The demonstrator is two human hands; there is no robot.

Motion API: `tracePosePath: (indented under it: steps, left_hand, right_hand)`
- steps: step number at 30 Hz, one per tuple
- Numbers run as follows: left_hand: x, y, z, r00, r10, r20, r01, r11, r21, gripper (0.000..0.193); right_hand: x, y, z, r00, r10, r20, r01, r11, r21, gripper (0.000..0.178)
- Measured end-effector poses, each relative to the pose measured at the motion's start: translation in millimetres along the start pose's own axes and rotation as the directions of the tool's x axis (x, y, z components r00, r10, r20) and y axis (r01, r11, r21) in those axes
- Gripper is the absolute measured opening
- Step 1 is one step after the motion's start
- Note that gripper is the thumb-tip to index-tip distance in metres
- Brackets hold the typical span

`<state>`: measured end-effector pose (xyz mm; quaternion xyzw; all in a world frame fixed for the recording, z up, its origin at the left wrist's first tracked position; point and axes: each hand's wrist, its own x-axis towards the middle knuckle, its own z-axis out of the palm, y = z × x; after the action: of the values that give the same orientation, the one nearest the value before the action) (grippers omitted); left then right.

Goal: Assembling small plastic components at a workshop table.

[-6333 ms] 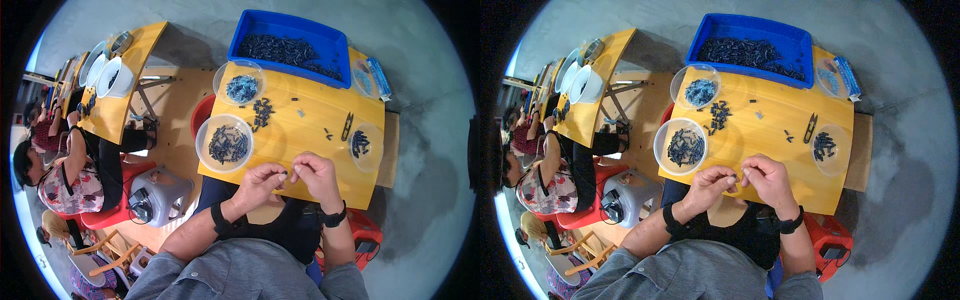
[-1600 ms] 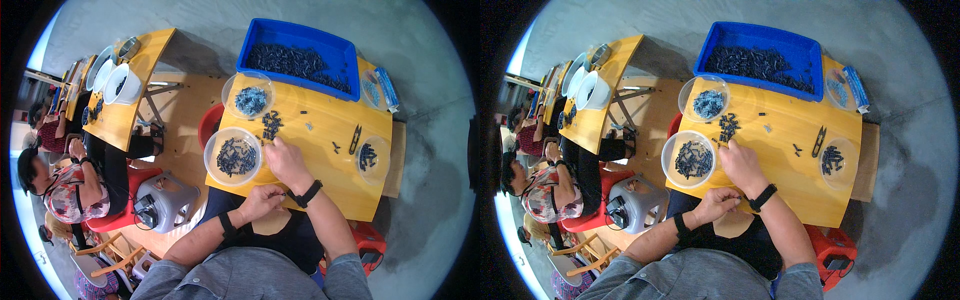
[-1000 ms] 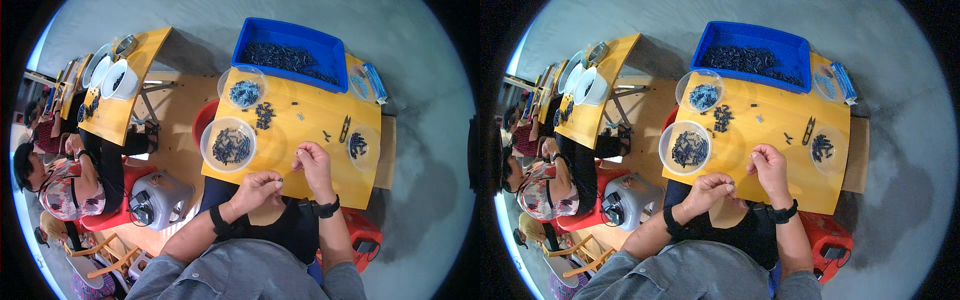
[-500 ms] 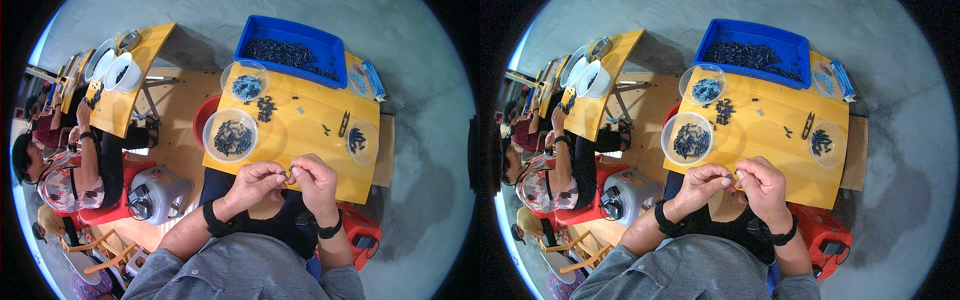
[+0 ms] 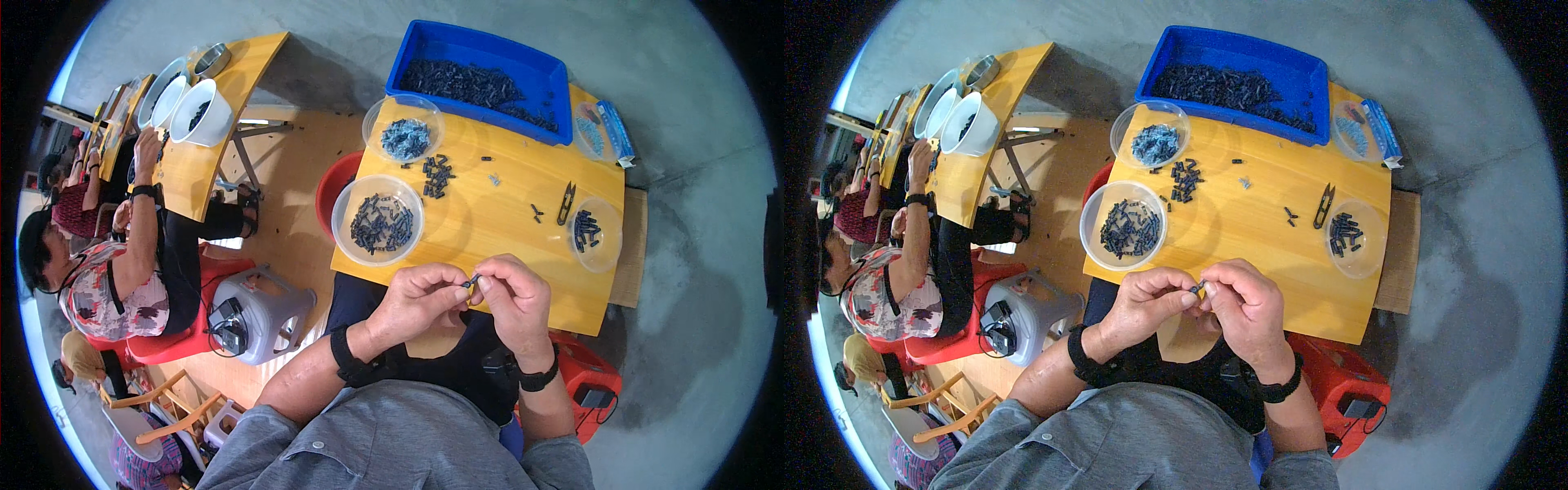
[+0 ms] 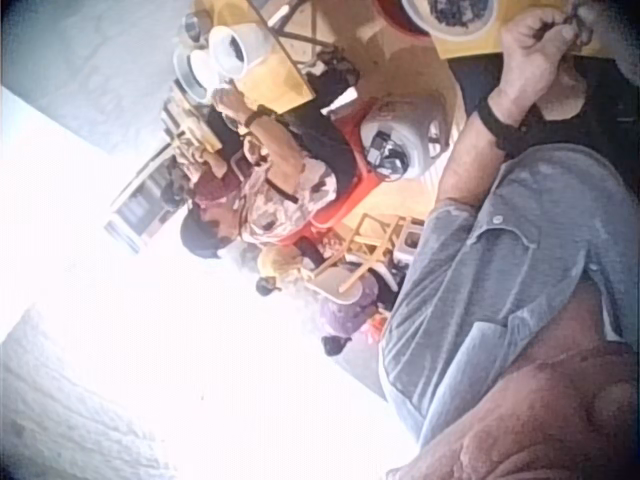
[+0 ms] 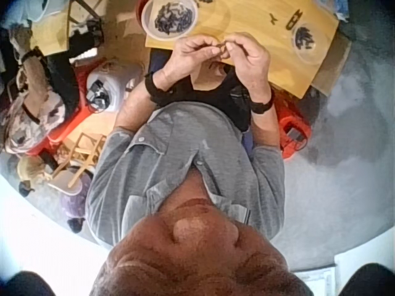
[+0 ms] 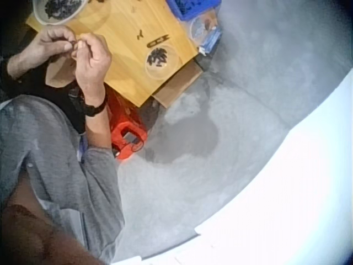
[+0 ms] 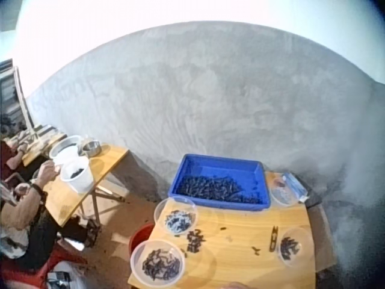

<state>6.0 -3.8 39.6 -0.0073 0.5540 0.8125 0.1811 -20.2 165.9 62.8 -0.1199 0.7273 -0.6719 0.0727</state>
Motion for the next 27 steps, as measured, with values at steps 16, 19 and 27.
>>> tracePosePath:
  steps: [16,19,27]
  left_hand:
    - [5,-5,-3,1.0,-0.015,-0.02,0.015,1.0,-0.003,0.007]
    - [8,-7,-4,0.999,-0.035,-0.024,0.036,0.999,0.019,0.007]
    - [14,-1,-9,0.986,-0.165,0.003,0.165,0.986,0.033,0.007]
  right_hand:
    - [5,3,0,0.994,-0.093,0.05,0.101,0.971,-0.217,0.009]
    - [8,3,-1,0.994,-0.104,0.044,0.111,0.966,-0.233,0.009]
    - [17,4,-6,0.985,-0.138,0.108,0.162,0.953,-0.258,0.009]
